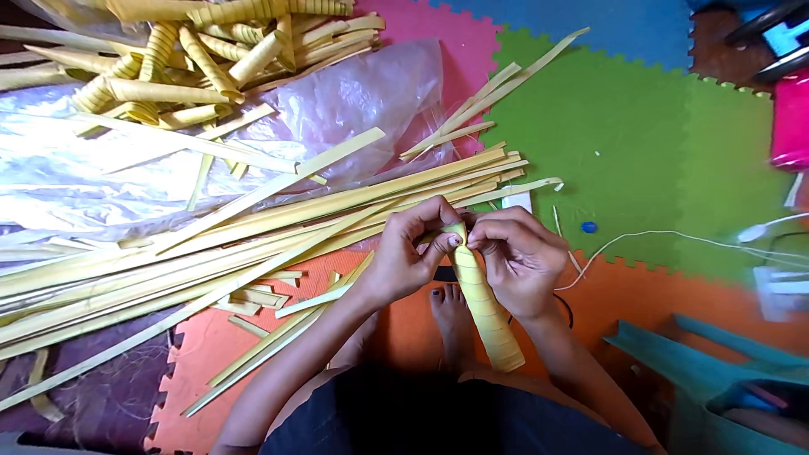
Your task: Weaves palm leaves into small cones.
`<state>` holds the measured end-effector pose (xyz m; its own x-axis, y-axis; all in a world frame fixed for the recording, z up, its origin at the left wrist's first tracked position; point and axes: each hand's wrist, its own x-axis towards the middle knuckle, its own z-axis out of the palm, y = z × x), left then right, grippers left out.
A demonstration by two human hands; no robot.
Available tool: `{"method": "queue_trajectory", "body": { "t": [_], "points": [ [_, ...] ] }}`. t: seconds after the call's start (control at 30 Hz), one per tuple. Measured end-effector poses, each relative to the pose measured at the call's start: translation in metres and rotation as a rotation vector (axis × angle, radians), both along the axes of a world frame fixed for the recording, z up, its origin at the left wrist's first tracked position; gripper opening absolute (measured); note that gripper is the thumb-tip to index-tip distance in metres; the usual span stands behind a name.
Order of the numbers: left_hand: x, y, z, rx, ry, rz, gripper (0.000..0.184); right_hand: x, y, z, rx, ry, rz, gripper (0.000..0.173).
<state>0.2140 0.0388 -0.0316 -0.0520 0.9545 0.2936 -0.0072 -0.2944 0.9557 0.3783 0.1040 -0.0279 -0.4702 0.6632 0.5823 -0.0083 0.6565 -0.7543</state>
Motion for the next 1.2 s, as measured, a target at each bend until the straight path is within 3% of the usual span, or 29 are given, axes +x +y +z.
{"method": "queue_trajectory", "body": {
  "t": [0.13, 0.23, 0.37, 0.47, 0.57, 0.6, 0.7, 0.77, 0.87, 1.03, 1.2],
  "points": [
    [-0.005, 0.003, -0.001, 0.005, -0.025, -0.048, 0.004, 0.003, 0.001, -0.006, -0.251, 0.078, 0.090, 0.007],
    [-0.006, 0.004, -0.002, -0.024, -0.022, -0.056, 0.005, 0.003, 0.007, -0.007, -0.246, 0.066, 0.113, 0.008],
    [-0.029, 0.009, -0.015, -0.141, 0.217, -0.051, 0.009, 0.001, 0.019, -0.028, -0.333, -0.022, 0.080, 0.005],
    [-0.085, 0.002, -0.028, -0.124, 0.311, 0.142, 0.017, 0.014, 0.019, -0.073, -0.516, -0.255, -0.066, 0.016],
    [-0.133, -0.019, -0.036, -0.104, 0.109, 0.345, 0.016, 0.032, -0.004, -0.136, -0.534, -0.585, -0.068, 0.018],
    [-0.138, -0.024, -0.040, -0.091, 0.037, 0.383, 0.021, 0.036, -0.015, -0.150, -0.496, -0.727, -0.024, 0.020],
    [-0.131, -0.023, -0.052, -0.097, -0.072, 0.453, 0.030, 0.036, -0.029, -0.168, -0.401, -1.202, 0.135, 0.053],
    [-0.125, -0.020, -0.057, -0.132, -0.104, 0.466, 0.027, 0.034, -0.031, -0.176, -0.337, -1.314, 0.171, 0.053],
    [-0.122, -0.018, -0.061, -0.206, -0.132, 0.454, 0.023, 0.041, -0.034, -0.170, -0.321, -1.210, 0.204, 0.048],
    [-0.101, -0.012, -0.052, -0.426, -0.193, 0.400, 0.022, 0.040, -0.037, -0.112, -0.279, -0.581, 0.007, 0.041],
    [-0.071, 0.000, -0.042, -0.531, -0.336, 0.256, 0.026, 0.021, -0.020, -0.059, -0.093, -0.384, -0.049, 0.040]
  ]
}}
